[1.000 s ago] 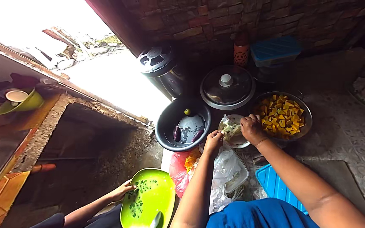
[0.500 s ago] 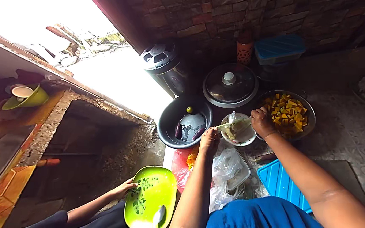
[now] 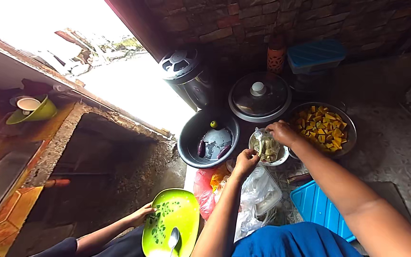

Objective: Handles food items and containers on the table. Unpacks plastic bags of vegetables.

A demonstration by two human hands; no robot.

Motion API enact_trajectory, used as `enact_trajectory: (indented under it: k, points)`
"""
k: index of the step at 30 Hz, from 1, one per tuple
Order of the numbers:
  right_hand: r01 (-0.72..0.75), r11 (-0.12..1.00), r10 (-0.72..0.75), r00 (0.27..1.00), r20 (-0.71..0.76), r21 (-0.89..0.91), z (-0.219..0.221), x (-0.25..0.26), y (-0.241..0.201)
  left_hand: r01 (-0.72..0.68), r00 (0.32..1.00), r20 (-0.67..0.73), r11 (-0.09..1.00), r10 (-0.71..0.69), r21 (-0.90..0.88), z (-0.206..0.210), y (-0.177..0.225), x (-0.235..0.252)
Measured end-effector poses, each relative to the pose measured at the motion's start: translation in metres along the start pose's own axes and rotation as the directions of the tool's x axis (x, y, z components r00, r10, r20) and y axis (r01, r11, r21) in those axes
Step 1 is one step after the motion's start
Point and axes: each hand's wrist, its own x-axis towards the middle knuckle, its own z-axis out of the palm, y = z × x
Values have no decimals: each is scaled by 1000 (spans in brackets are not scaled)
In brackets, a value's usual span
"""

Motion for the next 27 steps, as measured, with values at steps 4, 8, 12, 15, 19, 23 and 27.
enact_trajectory:
  k: [4, 8, 12, 15, 19, 23, 27]
  points:
    - [95, 994, -86, 983, 165, -50, 20, 24, -7, -46, 999, -27, 989, 43, -138, 3, -7, -4]
    - [156, 978, -121, 964, 235, -136, 26, 26, -15, -7, 997, -78, 953, -18, -303, 1, -16, -8]
    - [144, 988, -138, 984, 111, -52, 15, 20, -12, -38, 986, -165, 895, -40, -444, 3, -16, -11]
    - [277, 954, -260, 954, -147, 111, 7, 11, 0, -130, 970, -241, 895, 25, -427, 7, -16, -6]
    - [377, 909, -286, 875, -391, 178, 14, -15, 16, -185, 946, -301, 965, 123, -185, 13, -22, 4]
    - [298, 953, -301, 904, -303, -56, 30, -43, 31, -74, 961, -253, 985, 112, 157, 12, -20, 8]
    - [152, 957, -146, 988, 46, -248, 14, -52, 19, -11, 986, -152, 947, 63, 321, 15, -12, 9]
